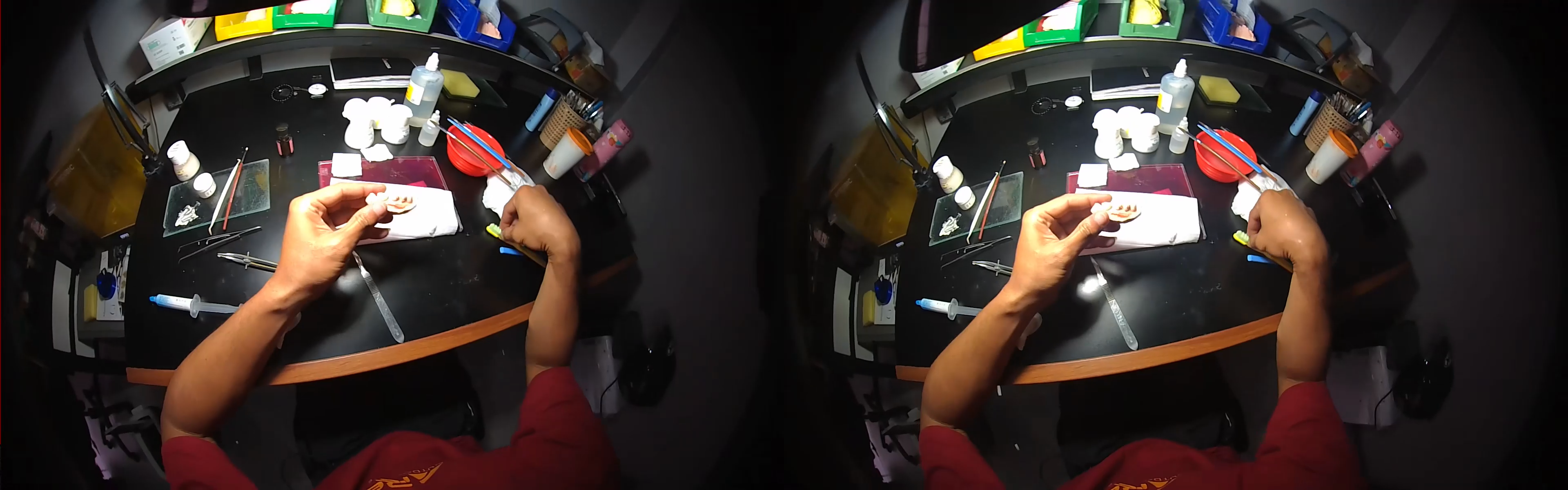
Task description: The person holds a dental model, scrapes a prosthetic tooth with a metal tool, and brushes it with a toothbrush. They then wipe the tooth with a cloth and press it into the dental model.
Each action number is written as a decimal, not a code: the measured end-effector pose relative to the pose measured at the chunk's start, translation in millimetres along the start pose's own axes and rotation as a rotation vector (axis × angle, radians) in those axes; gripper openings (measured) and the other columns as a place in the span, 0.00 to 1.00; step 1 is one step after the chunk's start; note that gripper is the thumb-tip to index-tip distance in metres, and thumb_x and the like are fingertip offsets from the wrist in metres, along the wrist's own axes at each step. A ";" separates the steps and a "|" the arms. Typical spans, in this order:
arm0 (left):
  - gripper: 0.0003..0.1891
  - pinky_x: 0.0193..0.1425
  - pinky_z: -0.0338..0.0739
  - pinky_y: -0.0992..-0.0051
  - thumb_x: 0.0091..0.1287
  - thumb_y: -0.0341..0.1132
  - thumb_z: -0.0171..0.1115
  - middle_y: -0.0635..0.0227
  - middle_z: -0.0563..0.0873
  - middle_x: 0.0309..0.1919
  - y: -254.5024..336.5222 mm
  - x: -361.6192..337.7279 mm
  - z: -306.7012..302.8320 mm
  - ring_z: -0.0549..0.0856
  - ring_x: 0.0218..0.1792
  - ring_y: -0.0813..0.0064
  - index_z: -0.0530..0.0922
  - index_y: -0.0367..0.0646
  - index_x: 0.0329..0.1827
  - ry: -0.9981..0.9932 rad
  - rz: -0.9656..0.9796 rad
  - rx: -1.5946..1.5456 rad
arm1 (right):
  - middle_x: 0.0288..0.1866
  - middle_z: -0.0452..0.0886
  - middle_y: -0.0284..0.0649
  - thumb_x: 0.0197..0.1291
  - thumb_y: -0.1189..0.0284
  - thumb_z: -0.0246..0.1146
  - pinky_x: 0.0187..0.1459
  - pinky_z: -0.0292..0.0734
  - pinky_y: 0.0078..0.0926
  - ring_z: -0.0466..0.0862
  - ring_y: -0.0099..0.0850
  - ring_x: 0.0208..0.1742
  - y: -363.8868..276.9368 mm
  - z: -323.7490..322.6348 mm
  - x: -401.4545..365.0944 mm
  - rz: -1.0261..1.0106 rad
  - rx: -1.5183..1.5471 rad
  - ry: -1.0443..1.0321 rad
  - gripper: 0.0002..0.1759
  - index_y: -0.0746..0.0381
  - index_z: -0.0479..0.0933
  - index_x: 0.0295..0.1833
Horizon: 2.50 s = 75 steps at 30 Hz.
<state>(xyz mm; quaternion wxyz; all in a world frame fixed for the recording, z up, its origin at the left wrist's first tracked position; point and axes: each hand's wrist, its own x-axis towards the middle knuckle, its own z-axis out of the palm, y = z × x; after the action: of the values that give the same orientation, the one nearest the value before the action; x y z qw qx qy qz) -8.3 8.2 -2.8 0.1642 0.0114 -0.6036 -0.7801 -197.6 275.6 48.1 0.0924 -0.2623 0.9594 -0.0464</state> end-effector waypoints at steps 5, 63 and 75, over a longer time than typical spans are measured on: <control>0.15 0.55 0.90 0.71 0.77 0.32 0.66 0.55 0.89 0.53 3.8 -1.5 -1.5 0.90 0.52 0.72 0.82 0.32 0.61 -0.035 -0.019 -0.077 | 0.31 0.89 0.47 0.44 0.75 0.75 0.43 0.84 0.35 0.91 0.38 0.36 -5.7 2.4 -1.1 -0.089 0.008 -0.010 0.06 0.60 0.91 0.32; 0.10 0.56 0.84 0.75 0.70 0.25 0.71 0.57 0.93 0.48 5.8 -9.2 0.6 0.90 0.49 0.76 0.89 0.33 0.53 -0.057 0.014 0.184 | 0.41 0.84 0.45 0.57 0.90 0.72 0.37 0.83 0.26 0.87 0.33 0.38 -108.4 58.9 -3.0 -1.156 0.857 0.547 0.13 0.65 0.79 0.45; 0.08 0.40 0.85 0.75 0.73 0.22 0.66 0.57 0.91 0.38 9.4 -11.4 3.1 0.89 0.37 0.76 0.86 0.27 0.52 -0.138 -0.005 0.054 | 0.42 0.85 0.45 0.55 0.90 0.72 0.36 0.83 0.25 0.88 0.30 0.39 -104.0 60.2 -12.4 -1.127 0.911 0.635 0.15 0.65 0.82 0.46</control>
<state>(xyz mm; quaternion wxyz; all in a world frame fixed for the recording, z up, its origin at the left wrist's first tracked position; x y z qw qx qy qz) 4.1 12.1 4.8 0.1197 -0.0365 -0.6342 -0.7630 -123.6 190.2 5.4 -0.1252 -0.6192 0.5491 -0.5472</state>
